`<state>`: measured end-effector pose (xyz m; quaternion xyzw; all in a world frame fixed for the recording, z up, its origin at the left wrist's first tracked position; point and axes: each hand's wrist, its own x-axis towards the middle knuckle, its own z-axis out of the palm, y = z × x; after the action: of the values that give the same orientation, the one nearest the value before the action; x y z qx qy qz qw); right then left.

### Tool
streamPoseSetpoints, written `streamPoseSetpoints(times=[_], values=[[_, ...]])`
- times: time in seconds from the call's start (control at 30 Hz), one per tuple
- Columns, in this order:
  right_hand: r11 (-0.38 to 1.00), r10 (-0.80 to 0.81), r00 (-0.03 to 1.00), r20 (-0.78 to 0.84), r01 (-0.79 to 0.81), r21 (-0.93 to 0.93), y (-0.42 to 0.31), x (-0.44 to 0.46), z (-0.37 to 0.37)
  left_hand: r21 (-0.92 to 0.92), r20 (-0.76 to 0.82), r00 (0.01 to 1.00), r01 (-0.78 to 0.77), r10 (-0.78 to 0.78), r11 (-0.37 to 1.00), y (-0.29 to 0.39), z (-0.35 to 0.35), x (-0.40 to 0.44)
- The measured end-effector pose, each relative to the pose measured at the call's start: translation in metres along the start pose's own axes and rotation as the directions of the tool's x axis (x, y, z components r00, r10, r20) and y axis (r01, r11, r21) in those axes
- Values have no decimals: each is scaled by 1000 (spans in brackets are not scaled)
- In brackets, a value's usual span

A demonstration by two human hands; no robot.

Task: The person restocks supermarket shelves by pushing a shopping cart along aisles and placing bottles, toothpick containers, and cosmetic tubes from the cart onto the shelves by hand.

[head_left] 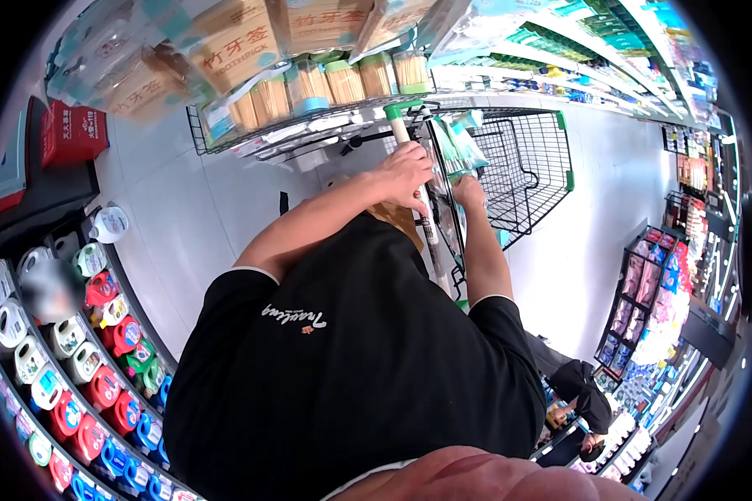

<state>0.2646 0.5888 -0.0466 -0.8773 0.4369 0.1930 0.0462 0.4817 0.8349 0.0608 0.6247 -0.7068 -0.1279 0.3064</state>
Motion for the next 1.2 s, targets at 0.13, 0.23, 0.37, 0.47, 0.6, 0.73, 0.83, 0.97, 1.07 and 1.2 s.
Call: streamPoseSetpoints(times=[0.13,0.23,0.37,0.47,0.6,0.73,0.83,0.97,1.07,1.2], values=[[995,10,999,34,-14,102,6,-9,-11,2,28,999,19,-19,1000,3,-2,1],[951,-57,998,23,47,306,23,-7,3,7,38,999,27,-27,1000,4,-3,1],[959,-51,997,55,34,282,19,-4,6,7,-14,1000,14,-14,1000,1,5,1],[983,31,999,30,-36,182,19,14,30,-9,-9,1000,13,-13,1000,0,4,1],[989,31,999,-43,-24,147,8,0,11,-24,0,1000,19,-19,1000,-1,-1,3],[868,-100,995,-24,99,487,33,-8,11,-40,6,1000,22,-21,999,1,-1,2],[843,-89,996,-29,91,529,33,-12,8,-34,47,998,45,-43,998,1,-2,6],[950,2,1000,26,-10,311,25,3,18,-31,-41,999,4,-5,1000,1,0,6],[989,29,998,-53,-21,150,10,-2,9,-48,-36,999,12,-14,999,4,-5,7],[984,-58,998,-22,61,166,13,-4,-3,-52,-19,999,35,-36,998,5,-4,7]])
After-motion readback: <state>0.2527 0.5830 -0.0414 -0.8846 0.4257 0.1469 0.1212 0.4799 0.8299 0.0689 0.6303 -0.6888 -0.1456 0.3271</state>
